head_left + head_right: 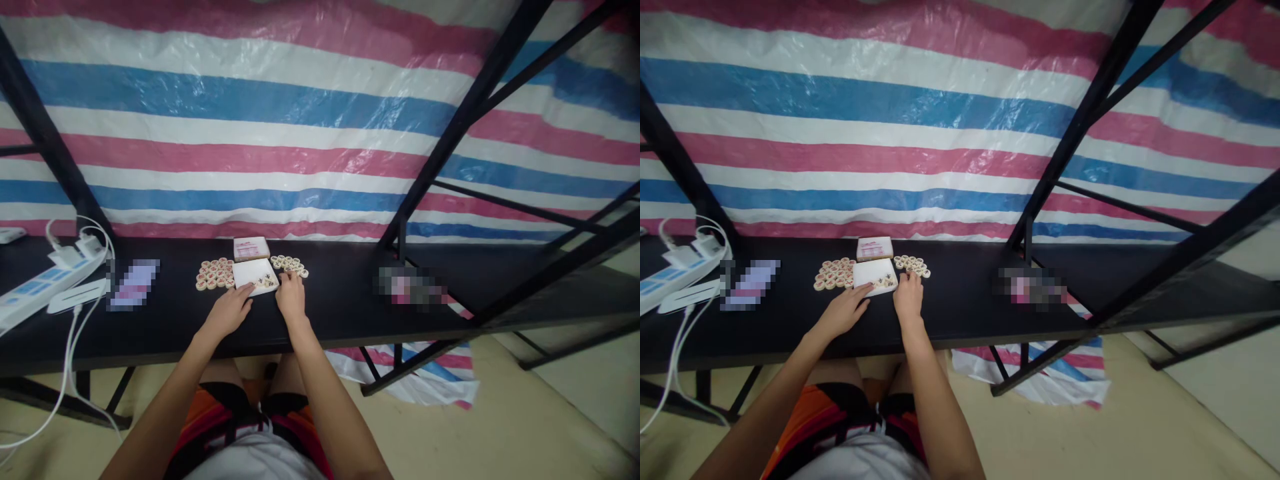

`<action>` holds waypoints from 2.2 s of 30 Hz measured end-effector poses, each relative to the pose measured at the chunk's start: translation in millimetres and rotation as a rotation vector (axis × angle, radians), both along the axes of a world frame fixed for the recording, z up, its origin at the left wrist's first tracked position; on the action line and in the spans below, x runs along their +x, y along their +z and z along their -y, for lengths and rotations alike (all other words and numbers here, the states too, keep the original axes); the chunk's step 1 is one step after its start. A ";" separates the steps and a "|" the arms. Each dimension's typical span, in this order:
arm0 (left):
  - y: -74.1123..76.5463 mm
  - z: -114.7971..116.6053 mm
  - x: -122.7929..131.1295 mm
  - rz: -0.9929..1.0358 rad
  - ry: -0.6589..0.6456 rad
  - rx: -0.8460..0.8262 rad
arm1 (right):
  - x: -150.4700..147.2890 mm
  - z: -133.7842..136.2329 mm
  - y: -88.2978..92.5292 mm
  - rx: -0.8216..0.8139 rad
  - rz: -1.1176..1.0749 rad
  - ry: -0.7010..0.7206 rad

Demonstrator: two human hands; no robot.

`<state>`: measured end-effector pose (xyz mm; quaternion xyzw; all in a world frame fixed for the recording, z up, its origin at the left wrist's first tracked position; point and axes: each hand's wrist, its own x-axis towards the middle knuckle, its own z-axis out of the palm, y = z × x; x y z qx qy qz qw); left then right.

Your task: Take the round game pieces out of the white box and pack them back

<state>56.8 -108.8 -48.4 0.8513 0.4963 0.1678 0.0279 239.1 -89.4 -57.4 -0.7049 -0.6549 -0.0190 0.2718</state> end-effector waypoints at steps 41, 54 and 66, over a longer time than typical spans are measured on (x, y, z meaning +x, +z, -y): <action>-1.9 3.0 -2.8 0.114 0.021 0.059 | -20.3 10.8 13.5 0.186 -0.044 0.502; 2.2 5.2 -1.9 0.115 0.037 0.035 | -21.0 13.4 16.3 0.166 -0.010 0.497; 0.0 4.8 -2.9 0.085 0.006 0.063 | -16.8 7.9 12.3 0.152 0.027 0.369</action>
